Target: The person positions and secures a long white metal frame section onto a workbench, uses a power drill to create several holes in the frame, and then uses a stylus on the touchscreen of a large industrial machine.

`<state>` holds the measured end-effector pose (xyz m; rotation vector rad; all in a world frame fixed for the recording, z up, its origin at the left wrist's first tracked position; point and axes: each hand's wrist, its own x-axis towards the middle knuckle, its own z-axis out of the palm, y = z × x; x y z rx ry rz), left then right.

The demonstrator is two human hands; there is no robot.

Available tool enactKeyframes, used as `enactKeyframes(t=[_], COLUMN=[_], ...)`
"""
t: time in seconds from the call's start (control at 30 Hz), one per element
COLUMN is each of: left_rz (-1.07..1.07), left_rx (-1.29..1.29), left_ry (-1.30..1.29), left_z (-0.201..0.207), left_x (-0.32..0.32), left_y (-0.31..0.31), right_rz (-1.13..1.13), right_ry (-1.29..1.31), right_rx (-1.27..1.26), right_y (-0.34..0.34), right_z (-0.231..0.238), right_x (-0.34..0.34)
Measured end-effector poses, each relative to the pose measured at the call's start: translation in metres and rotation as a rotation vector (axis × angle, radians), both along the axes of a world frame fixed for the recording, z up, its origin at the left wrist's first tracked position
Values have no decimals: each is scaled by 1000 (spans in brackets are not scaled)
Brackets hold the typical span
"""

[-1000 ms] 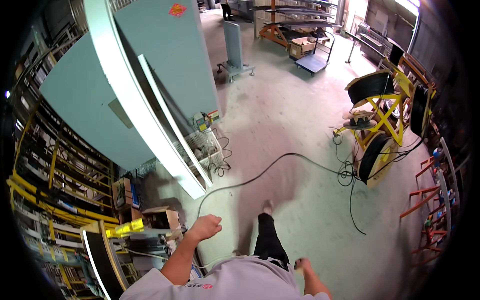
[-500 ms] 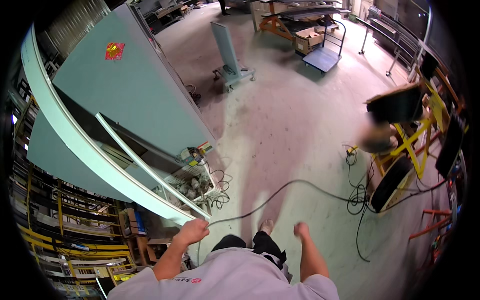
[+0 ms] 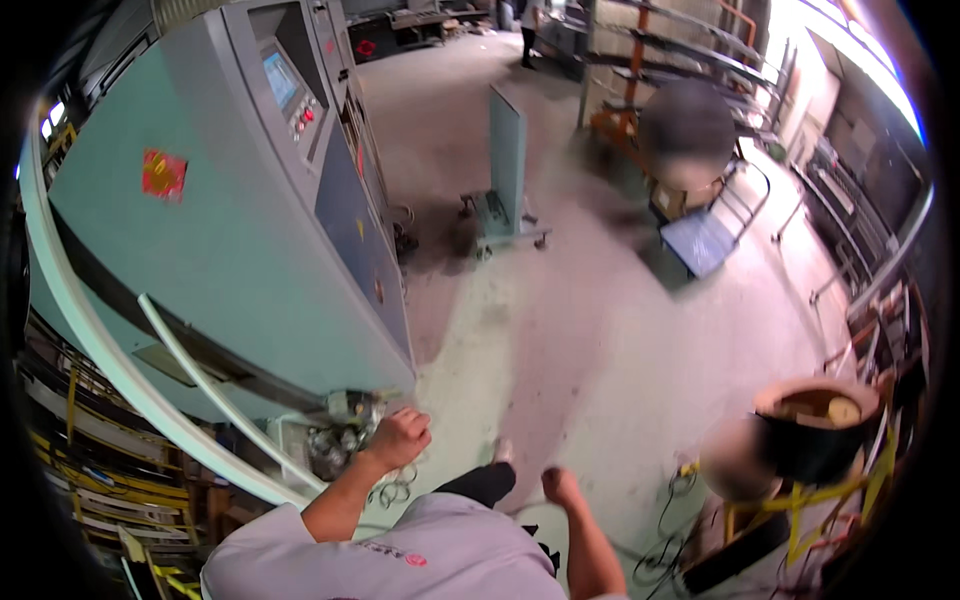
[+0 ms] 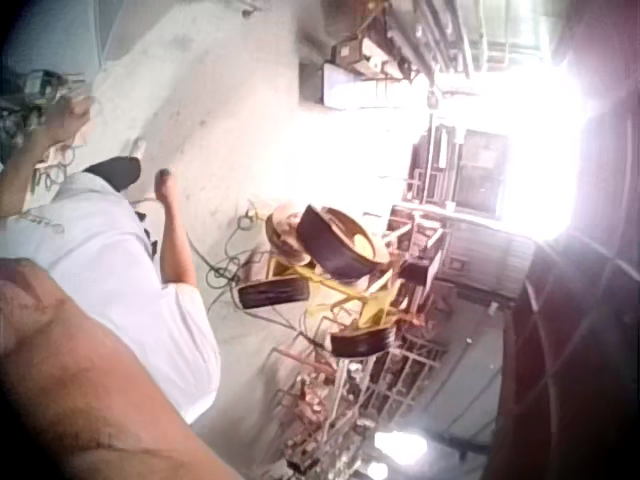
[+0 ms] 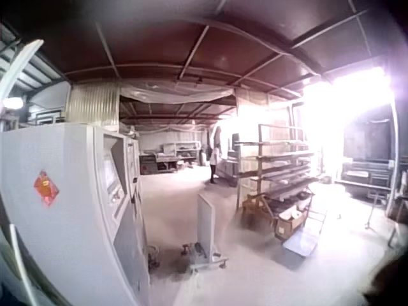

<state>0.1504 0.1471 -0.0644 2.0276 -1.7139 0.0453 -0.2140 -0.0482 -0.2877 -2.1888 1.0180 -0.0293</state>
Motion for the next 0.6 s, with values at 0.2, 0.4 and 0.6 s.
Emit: enactKeyframes(t=[0.2, 0.4, 0.6], left_rz=[58, 462, 934], left_rx=[-347, -637, -295], left_ry=[-78, -483, -982], left_z=[104, 227, 213], left_x=[118, 233, 280], left_y=[-154, -168, -141], right_rz=[-427, -43, 926], right_ry=[-120, -288, -713], right_rx=[529, 415, 418], right_y=[-107, -242, -232], right_z=[57, 157, 361], right_x=[79, 335, 636])
